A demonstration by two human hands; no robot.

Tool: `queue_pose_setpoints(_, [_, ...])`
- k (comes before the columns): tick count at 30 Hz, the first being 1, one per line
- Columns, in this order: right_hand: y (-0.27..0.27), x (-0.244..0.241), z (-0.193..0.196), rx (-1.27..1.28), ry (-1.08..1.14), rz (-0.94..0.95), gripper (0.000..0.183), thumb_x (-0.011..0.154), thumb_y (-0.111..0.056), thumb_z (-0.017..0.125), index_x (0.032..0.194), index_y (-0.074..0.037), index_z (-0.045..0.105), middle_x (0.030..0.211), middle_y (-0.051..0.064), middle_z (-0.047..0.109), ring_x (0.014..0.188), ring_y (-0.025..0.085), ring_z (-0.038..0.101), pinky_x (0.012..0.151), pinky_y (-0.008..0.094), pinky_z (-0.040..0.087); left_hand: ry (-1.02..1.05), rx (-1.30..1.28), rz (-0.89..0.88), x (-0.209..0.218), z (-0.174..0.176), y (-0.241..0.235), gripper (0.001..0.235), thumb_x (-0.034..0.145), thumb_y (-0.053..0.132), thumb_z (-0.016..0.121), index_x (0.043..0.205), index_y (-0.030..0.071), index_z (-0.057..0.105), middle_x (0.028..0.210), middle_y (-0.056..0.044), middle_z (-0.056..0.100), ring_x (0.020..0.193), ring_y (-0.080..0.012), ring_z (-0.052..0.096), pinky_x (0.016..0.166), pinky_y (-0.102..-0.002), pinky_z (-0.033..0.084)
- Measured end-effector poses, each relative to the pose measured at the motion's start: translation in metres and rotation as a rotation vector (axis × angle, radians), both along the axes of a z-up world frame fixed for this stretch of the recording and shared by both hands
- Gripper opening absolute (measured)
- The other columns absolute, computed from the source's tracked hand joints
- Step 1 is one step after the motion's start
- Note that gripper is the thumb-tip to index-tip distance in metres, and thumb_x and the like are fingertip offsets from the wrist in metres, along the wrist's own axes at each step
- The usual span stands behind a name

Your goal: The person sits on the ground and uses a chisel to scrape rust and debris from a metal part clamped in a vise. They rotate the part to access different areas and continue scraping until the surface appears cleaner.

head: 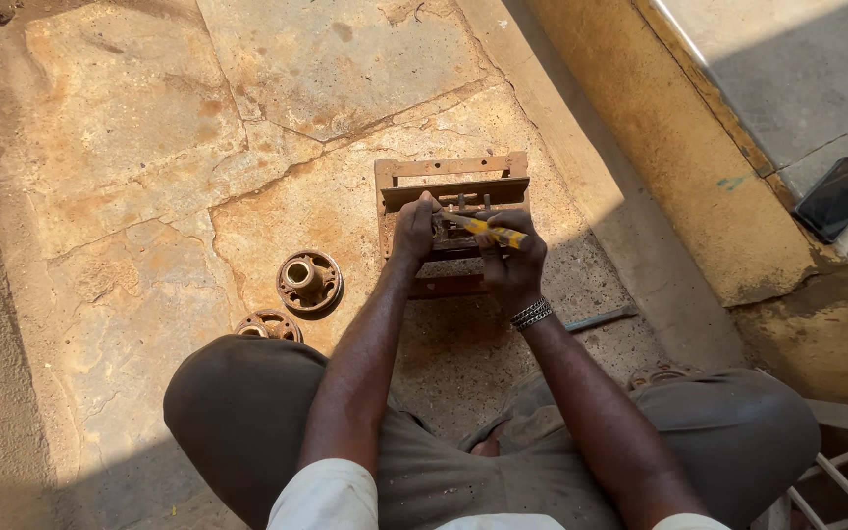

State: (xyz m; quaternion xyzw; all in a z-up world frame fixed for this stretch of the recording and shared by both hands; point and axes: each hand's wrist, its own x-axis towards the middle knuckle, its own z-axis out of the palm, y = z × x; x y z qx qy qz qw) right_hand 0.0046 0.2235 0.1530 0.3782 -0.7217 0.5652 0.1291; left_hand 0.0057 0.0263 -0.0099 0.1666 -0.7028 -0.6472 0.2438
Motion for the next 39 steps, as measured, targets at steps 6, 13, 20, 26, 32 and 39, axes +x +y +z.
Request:
queue_pose_setpoints(6, [0.004, -0.008, 0.002, -0.318, -0.369, 0.179, 0.02, 0.104, -0.018, 0.069, 0.116, -0.007, 0.058, 0.116, 0.01, 0.072, 0.097, 0.016, 0.071, 0.083, 0.029, 0.061, 0.032, -0.059, 0.012, -0.002, 0.001, 0.0, 0.058, 0.109, 0.039, 0.037, 0.076, 0.003, 0.069, 0.065, -0.006, 0.062, 0.062, -0.0176, 0.056, 0.062, -0.037, 0.046])
queue_pose_setpoints(13, [0.002, 0.001, -0.004, 0.109, -0.027, 0.043, 0.018, 0.097, -0.016, 0.073, 0.106, -0.004, 0.065, 0.102, 0.012, 0.071, 0.096, 0.023, 0.071, 0.082, 0.034, 0.059, -0.025, -0.051, -0.008, 0.001, 0.015, 0.003, 0.051, 0.105, 0.036, 0.039, 0.075, 0.006, 0.066, 0.062, -0.005, 0.058, 0.06, -0.017, 0.054, 0.058, -0.035, 0.043])
queue_pose_setpoints(20, [0.006, 0.008, -0.007, -0.177, 0.074, 0.08, 0.016, 0.105, -0.016, 0.068, 0.113, -0.006, 0.059, 0.113, 0.011, 0.068, 0.102, 0.022, 0.07, 0.087, 0.034, 0.061, 0.039, -0.099, 0.023, 0.005, 0.017, 0.003, 0.024, 0.095, 0.019, 0.041, 0.092, 0.006, 0.061, 0.076, -0.005, 0.054, 0.069, -0.0152, 0.049, 0.063, -0.034, 0.043])
queue_pose_setpoints(26, [0.006, -0.001, 0.023, -0.007, -0.172, 0.041, 0.015, 0.102, -0.015, 0.07, 0.11, -0.003, 0.064, 0.104, 0.01, 0.071, 0.094, 0.019, 0.072, 0.077, 0.03, 0.061, 0.068, -0.018, -0.001, 0.006, 0.032, 0.0, 0.025, 0.09, 0.015, 0.036, 0.099, 0.008, 0.058, 0.082, -0.002, 0.056, 0.071, -0.0115, 0.051, 0.063, -0.032, 0.046])
queue_pose_setpoints(32, [0.008, 0.005, 0.021, -0.102, 0.116, 0.065, 0.015, 0.104, -0.016, 0.069, 0.109, -0.005, 0.061, 0.108, 0.012, 0.071, 0.103, 0.018, 0.071, 0.085, 0.031, 0.061, -0.034, -0.018, 0.003, 0.01, 0.029, 0.005, 0.023, 0.089, 0.014, 0.039, 0.098, 0.008, 0.059, 0.074, -0.004, 0.053, 0.064, -0.0132, 0.047, 0.06, -0.032, 0.042])
queue_pose_setpoints(39, [0.007, 0.005, 0.015, -0.053, -0.305, 0.022, 0.017, 0.099, -0.018, 0.07, 0.109, -0.005, 0.065, 0.101, 0.008, 0.072, 0.083, 0.017, 0.074, 0.07, 0.03, 0.062, -0.054, 0.001, 0.015, 0.007, 0.029, 0.002, 0.026, 0.088, 0.013, 0.039, 0.107, 0.009, 0.057, 0.074, -0.004, 0.05, 0.063, -0.014, 0.045, 0.057, -0.033, 0.042])
